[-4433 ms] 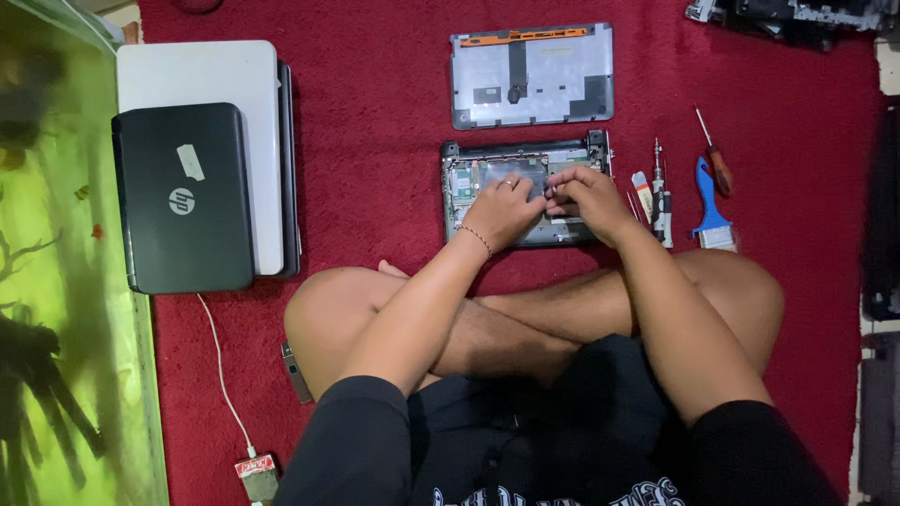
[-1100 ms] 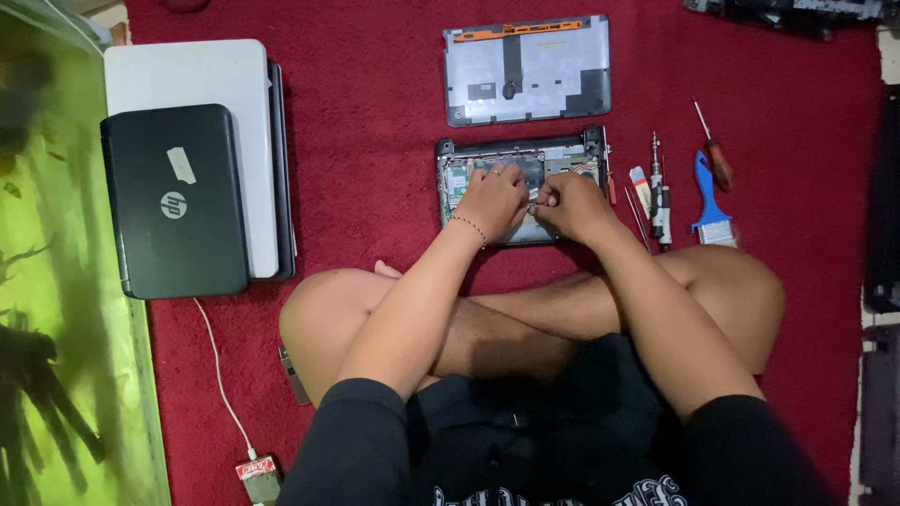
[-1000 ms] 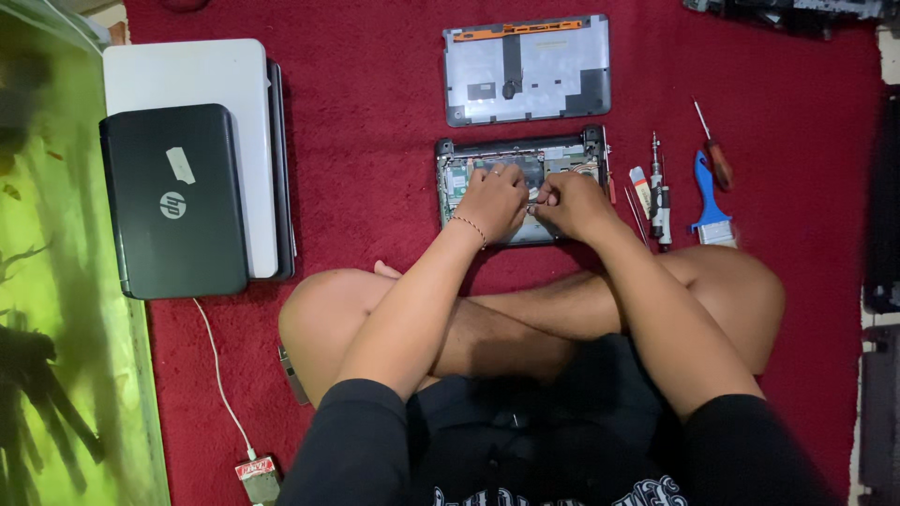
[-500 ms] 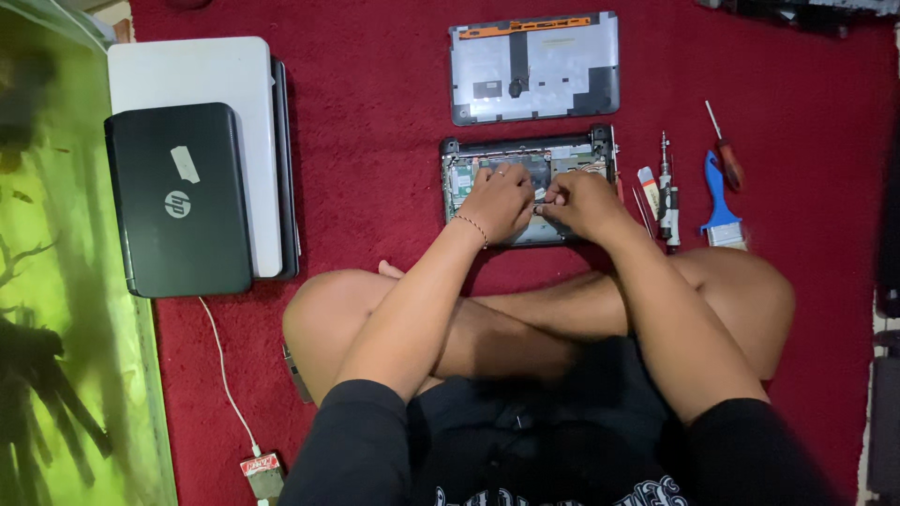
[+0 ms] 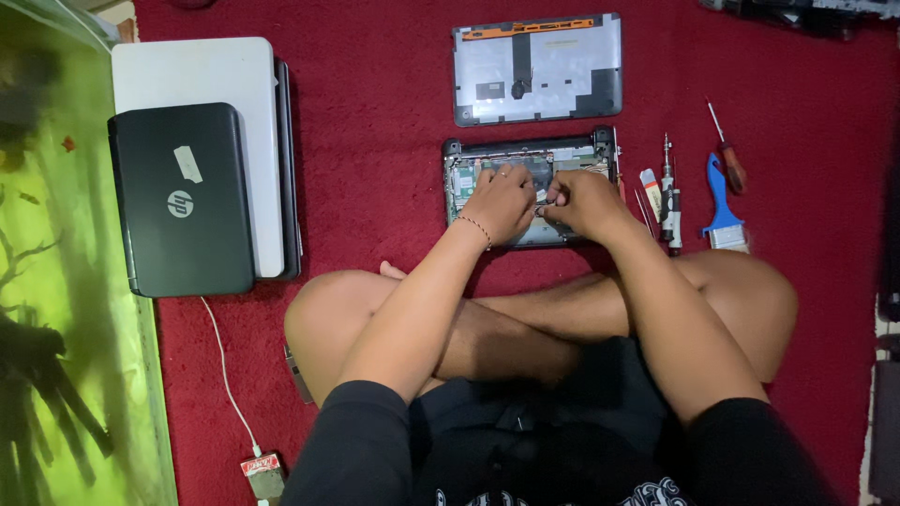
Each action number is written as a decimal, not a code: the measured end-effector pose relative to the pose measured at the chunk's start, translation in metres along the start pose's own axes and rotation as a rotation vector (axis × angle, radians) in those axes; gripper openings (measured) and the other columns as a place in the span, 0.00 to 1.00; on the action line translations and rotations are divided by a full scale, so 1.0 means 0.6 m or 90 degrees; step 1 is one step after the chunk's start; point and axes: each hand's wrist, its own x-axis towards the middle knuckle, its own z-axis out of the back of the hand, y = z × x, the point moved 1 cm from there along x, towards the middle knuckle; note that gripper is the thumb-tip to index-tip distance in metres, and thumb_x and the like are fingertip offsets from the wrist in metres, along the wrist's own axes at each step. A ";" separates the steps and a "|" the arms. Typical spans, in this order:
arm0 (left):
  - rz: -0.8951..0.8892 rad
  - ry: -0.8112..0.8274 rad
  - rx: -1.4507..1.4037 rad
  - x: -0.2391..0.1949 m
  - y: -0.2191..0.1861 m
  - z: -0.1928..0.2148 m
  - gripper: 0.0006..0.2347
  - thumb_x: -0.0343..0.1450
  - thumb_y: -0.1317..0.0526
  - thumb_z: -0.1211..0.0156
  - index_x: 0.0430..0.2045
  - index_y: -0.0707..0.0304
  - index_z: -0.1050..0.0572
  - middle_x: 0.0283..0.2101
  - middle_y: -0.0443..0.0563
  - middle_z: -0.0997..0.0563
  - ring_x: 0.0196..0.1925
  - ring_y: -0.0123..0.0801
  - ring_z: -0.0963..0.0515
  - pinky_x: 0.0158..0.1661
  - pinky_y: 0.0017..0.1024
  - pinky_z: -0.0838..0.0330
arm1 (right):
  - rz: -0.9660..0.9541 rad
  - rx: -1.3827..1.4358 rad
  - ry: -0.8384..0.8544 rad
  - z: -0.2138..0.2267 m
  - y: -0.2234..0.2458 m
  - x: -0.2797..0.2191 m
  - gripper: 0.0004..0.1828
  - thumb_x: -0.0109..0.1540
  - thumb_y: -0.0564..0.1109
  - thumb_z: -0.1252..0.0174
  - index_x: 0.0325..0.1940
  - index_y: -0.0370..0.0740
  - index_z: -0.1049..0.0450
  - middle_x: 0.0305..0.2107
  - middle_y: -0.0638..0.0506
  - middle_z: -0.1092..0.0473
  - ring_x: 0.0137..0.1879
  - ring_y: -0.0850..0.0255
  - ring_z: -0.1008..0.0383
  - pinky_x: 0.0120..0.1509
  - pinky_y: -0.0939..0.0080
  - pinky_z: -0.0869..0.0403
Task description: The person sits on the floor and works on the internal components of a disassembled laptop. They use a screwdriver to remove and install screws, handle a hard drive, and manipulate internal cables and connectors.
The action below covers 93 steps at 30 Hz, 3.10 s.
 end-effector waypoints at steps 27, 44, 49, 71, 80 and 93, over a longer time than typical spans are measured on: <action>0.001 0.000 0.028 -0.001 -0.002 0.010 0.09 0.71 0.53 0.37 0.39 0.50 0.15 0.52 0.45 0.23 0.58 0.41 0.26 0.56 0.42 0.34 | 0.180 -0.315 -0.022 0.002 0.028 -0.033 0.08 0.63 0.50 0.35 0.42 0.49 0.15 0.37 0.50 0.22 0.49 0.48 0.18 0.52 0.48 0.20; -0.001 -0.003 0.042 0.001 -0.003 0.005 0.09 0.70 0.51 0.35 0.37 0.50 0.15 0.51 0.47 0.22 0.59 0.43 0.25 0.56 0.44 0.32 | 0.124 -0.294 0.038 0.006 0.024 -0.041 0.15 0.67 0.50 0.42 0.57 0.51 0.20 0.46 0.45 0.26 0.57 0.41 0.21 0.57 0.42 0.21; 0.007 0.006 0.040 0.001 -0.007 0.010 0.08 0.69 0.51 0.34 0.35 0.49 0.14 0.50 0.46 0.23 0.59 0.43 0.26 0.55 0.43 0.34 | 0.102 -0.302 0.017 0.015 0.061 -0.046 0.18 0.70 0.57 0.44 0.55 0.48 0.18 0.44 0.47 0.24 0.56 0.45 0.18 0.56 0.45 0.22; 0.009 0.024 0.072 -0.002 -0.009 0.023 0.10 0.66 0.52 0.29 0.36 0.52 0.13 0.48 0.48 0.21 0.58 0.44 0.23 0.55 0.42 0.26 | 0.033 -0.213 0.002 -0.021 0.017 -0.012 0.12 0.66 0.58 0.36 0.39 0.50 0.25 0.38 0.45 0.26 0.57 0.39 0.23 0.57 0.35 0.28; -0.021 -0.063 0.055 -0.012 0.014 0.000 0.06 0.69 0.55 0.34 0.33 0.48 0.13 0.44 0.47 0.19 0.53 0.46 0.19 0.51 0.43 0.22 | -0.003 -0.105 0.017 -0.010 0.003 -0.003 0.16 0.59 0.61 0.30 0.40 0.51 0.22 0.34 0.44 0.21 0.57 0.38 0.20 0.58 0.36 0.28; 0.003 0.032 0.030 -0.005 0.008 -0.006 0.12 0.69 0.55 0.31 0.45 0.51 0.15 0.52 0.53 0.19 0.57 0.52 0.18 0.55 0.48 0.20 | -0.041 -0.091 -0.010 -0.012 0.006 -0.008 0.16 0.55 0.56 0.26 0.42 0.55 0.23 0.34 0.44 0.20 0.56 0.37 0.20 0.59 0.36 0.27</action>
